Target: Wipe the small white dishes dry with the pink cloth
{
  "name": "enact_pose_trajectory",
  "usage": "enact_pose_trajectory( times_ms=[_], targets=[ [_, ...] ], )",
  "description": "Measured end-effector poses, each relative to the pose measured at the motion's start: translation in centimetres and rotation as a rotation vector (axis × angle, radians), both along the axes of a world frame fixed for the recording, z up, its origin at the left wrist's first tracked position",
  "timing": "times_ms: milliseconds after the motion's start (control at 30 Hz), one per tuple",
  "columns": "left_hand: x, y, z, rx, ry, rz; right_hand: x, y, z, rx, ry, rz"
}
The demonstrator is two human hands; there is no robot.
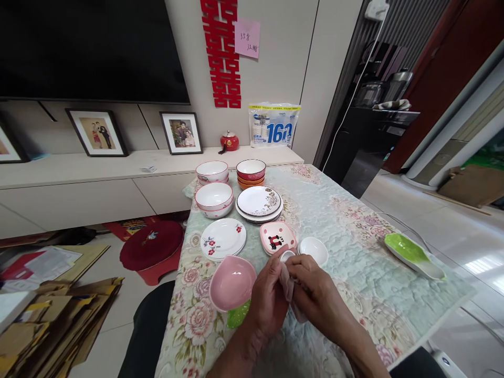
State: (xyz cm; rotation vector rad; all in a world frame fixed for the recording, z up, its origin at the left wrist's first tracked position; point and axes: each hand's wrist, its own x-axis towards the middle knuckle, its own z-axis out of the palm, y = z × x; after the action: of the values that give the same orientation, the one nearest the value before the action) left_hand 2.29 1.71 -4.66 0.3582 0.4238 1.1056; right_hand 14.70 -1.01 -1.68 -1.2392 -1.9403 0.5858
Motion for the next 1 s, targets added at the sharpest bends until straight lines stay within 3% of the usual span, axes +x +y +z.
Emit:
enact_pose_trajectory(
  times_ms=[167,333,433,600,767,833,933,1000],
  targets=[
    [0.0,0.0,-0.1,0.008,-0.001,0.007,-0.4,-0.3,-0.8,0.115,-0.218,-0.103],
    [0.5,-0.3,0.1,-0.007,-0.081,-0.104,-0.5,0.1,-1.4,0.271,-0.186,-0.152],
    [0.8,-0.5,0.1,0.010,-0.067,-0.092,-0.5,0.4,-1.7,0.343,-0.166,-0.212],
    [0.6,-0.6,-0.1,0.067,0.019,0.010,-0.6,0.2,-2.0,0.212,-0.250,-0.319],
    [0.5,-0.7,-0.3,0.080,0.077,0.035,-0.1,0.0,-1.2,-0.034,-0.100,-0.212],
    [0.8,-0.8,-0.3,0.070,0.040,0.003,-0.1,0.2,-1.1,-0.024,0.009,-0.258],
    [1.1,-0.8,0.0,0.079,-0.021,-0.026,-0.4,0.5,-1.5,0.124,0.070,-0.382],
    [1.1,-0.7,0.3,0.077,-0.034,-0.033,-0.6,0.6,-1.5,0.196,0.071,-0.368]
  ],
)
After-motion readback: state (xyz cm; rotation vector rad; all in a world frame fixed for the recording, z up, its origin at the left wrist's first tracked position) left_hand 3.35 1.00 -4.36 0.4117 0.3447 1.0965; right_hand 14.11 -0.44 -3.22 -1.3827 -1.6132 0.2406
